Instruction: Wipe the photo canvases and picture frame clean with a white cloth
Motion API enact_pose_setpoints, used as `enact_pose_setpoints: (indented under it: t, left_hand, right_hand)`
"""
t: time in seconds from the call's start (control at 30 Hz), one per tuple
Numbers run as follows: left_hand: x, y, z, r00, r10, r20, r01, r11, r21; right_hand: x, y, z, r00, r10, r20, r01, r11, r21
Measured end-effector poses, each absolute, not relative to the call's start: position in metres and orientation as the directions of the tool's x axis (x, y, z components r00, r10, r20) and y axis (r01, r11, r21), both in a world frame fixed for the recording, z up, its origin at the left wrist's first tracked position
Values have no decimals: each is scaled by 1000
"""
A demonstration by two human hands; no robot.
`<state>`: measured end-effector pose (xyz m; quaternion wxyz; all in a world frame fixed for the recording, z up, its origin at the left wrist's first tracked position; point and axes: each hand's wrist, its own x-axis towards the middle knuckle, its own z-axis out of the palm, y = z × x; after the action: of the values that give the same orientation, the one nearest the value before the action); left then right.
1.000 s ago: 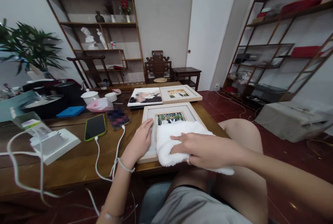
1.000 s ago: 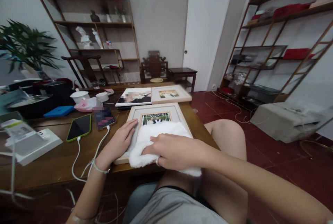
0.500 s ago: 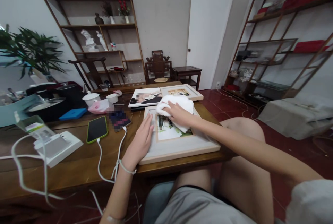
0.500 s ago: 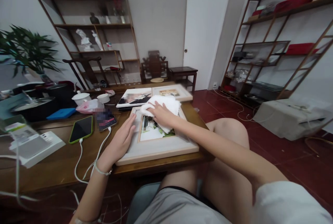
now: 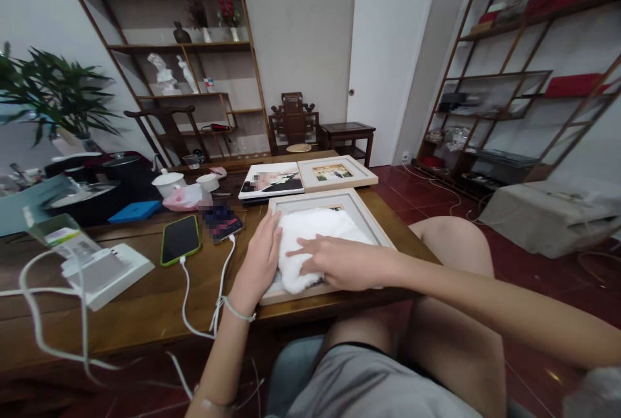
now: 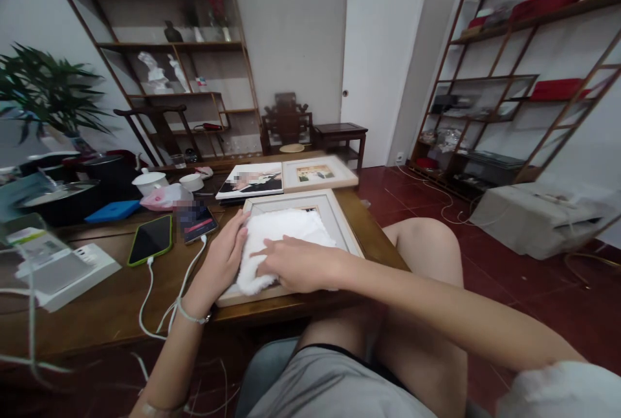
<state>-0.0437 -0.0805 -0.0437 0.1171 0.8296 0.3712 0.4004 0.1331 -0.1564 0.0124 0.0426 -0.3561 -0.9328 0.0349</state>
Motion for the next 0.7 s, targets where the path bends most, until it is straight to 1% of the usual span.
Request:
enact_pose_setpoints:
  t: [0.1,0.23,0.27,0.3,0.37,0.4,0.43,0.47,0.5,0.53,0.6,0.67,0.7]
  left_hand:
    - [-44,-80,-43,430,716,550,554,-690,466]
    - [-43,-81,-39,445,729,520,594,-675,438]
    - [-43,-82,-38,453,728,514,600,-676,429]
    - [-43,-82,-38,463,727,507,603,-678,420]
    - [-43,-82,-37,491,720,490,605,-687,403]
    - [-43,-82,-37,505,716,482,604,-693,395]
    - [-43,-82,-38,519,711,475,601,-698,389]
    - [-43,-82,-38,531,706,469,596,-705,385]
    - [-43,-82,-38,543,699,466,588,-712,384]
    - [-42,-83,-38,553,692,465,578,-720,384]
    - [-42,-83,-38,561,682,469,562,-730,389]
    - [-42,-82,-38,554,680,480,559,-731,390]
    - [-42,-82,-38,549,679,487,560,-731,390]
  right_hand:
    - [150,-171,21,-700,714,-5,711,697,-90]
    - [181,-182,43,-540,826,-160,841,537,-63]
    - [190,-182,51,-511,836,-200,859,506,-78]
    - [200,-181,59,-507,828,-239,862,493,-119]
    - [221,-176,74,-532,807,-258,844,480,-240]
    - [231,-171,80,-524,822,-223,841,459,-287]
    - [241,-165,85,-479,863,-163,857,418,-301]
    - [250,-158,89,-394,915,-86,891,357,-280]
    - [258,-151,91,-285,959,5,932,278,-232]
    - [263,-143,91,-181,978,103,966,196,-170]
    - [264,-126,88,-53,952,301,997,70,-45]
    - [251,-110,81,-28,877,479,999,13,36]
    - [240,-102,77,-49,836,546,998,19,61]
